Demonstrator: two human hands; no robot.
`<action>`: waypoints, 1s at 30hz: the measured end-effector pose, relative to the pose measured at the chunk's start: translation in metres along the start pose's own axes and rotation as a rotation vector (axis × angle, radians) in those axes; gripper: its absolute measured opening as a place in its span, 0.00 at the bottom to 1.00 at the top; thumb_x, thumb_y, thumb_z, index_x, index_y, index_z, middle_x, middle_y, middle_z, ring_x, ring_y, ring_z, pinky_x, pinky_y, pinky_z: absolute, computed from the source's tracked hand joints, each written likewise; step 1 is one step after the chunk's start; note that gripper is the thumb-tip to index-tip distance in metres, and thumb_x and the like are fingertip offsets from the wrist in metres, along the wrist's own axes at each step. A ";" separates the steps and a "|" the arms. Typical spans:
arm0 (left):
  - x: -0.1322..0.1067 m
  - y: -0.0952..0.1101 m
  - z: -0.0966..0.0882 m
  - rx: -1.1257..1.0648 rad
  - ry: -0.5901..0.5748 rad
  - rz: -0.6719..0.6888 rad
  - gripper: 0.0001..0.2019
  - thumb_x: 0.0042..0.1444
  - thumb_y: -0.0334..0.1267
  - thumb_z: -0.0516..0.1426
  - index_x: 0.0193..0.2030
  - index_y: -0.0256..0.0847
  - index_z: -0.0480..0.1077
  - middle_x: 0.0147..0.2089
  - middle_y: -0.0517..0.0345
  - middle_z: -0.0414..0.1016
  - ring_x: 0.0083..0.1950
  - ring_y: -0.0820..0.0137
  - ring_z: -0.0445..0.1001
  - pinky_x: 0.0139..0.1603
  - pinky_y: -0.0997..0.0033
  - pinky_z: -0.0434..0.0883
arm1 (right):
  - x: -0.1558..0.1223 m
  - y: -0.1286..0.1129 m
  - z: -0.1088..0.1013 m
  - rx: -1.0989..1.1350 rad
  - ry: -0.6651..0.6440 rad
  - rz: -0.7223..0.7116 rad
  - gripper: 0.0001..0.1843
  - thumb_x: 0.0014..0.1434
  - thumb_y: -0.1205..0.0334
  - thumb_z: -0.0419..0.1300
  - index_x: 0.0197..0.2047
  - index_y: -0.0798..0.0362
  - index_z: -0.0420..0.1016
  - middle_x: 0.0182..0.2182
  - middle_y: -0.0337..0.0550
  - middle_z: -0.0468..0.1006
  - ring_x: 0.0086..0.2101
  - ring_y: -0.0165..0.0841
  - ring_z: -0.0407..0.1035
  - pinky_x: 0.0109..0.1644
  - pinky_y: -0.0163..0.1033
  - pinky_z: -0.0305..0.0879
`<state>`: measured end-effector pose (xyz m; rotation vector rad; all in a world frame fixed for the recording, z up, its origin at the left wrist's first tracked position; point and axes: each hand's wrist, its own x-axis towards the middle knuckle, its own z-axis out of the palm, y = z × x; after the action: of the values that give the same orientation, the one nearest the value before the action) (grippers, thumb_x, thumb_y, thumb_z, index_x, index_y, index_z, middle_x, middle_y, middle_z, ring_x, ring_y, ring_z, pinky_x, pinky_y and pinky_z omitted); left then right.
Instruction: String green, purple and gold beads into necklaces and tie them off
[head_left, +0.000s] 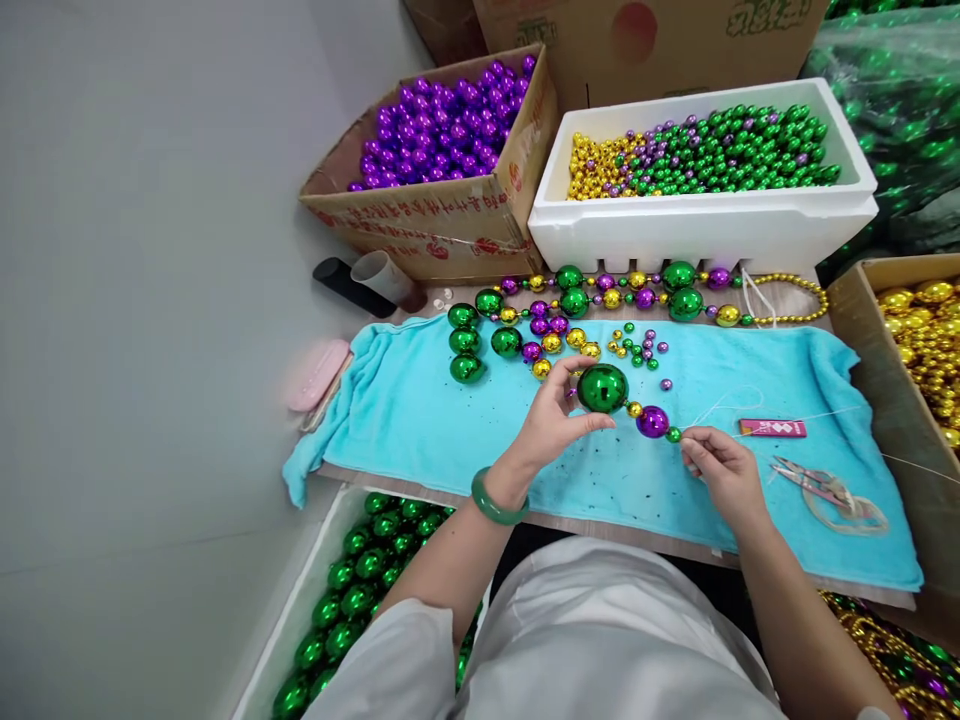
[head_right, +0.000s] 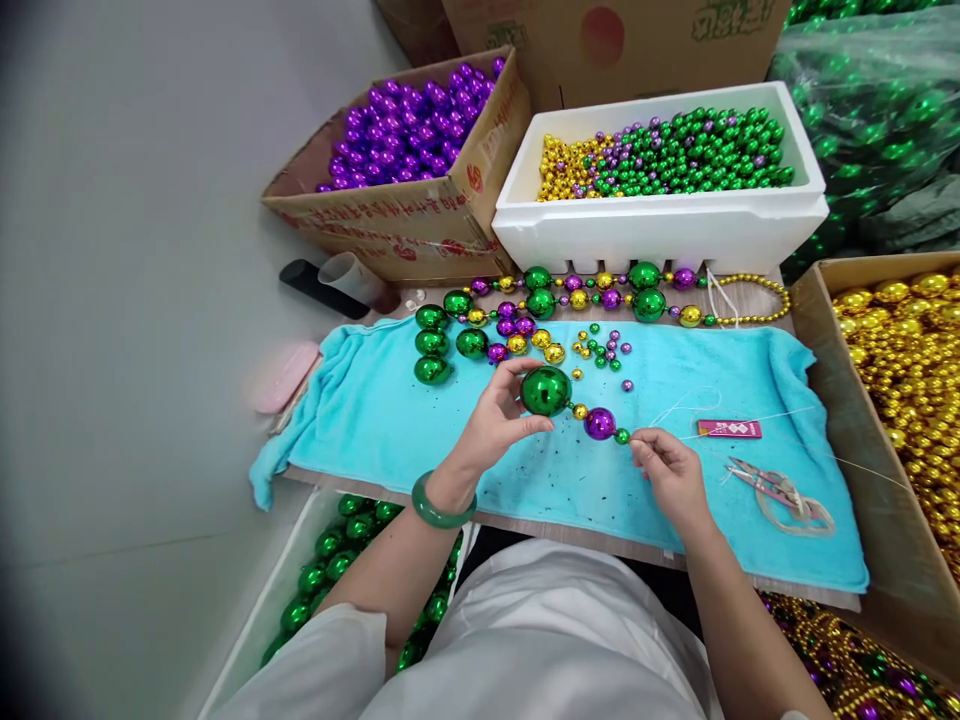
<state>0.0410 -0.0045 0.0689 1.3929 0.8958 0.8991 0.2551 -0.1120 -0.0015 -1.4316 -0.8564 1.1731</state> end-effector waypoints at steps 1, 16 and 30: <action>-0.001 0.000 0.002 0.019 0.015 0.013 0.34 0.37 0.38 0.72 0.52 0.45 0.64 0.47 0.56 0.67 0.47 0.68 0.69 0.47 0.68 0.71 | 0.000 0.001 -0.001 0.007 0.005 0.007 0.12 0.54 0.53 0.63 0.31 0.53 0.75 0.20 0.36 0.68 0.21 0.25 0.60 0.24 0.32 0.57; -0.013 0.015 0.015 0.324 -0.009 0.239 0.34 0.40 0.46 0.70 0.54 0.48 0.63 0.52 0.52 0.63 0.50 0.65 0.67 0.48 0.66 0.69 | 0.008 0.011 -0.011 0.000 -0.004 0.045 0.12 0.50 0.53 0.66 0.33 0.52 0.78 0.23 0.38 0.73 0.23 0.27 0.64 0.27 0.34 0.60; -0.019 0.030 0.022 0.425 0.051 0.248 0.35 0.40 0.48 0.70 0.55 0.47 0.65 0.49 0.53 0.64 0.46 0.66 0.67 0.40 0.70 0.70 | 0.009 0.017 -0.009 0.072 -0.036 0.084 0.14 0.50 0.52 0.67 0.34 0.54 0.77 0.22 0.38 0.72 0.22 0.26 0.63 0.24 0.32 0.59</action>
<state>0.0530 -0.0312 0.0980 1.8846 1.0068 0.9687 0.2645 -0.1092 -0.0202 -1.4031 -0.7768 1.2837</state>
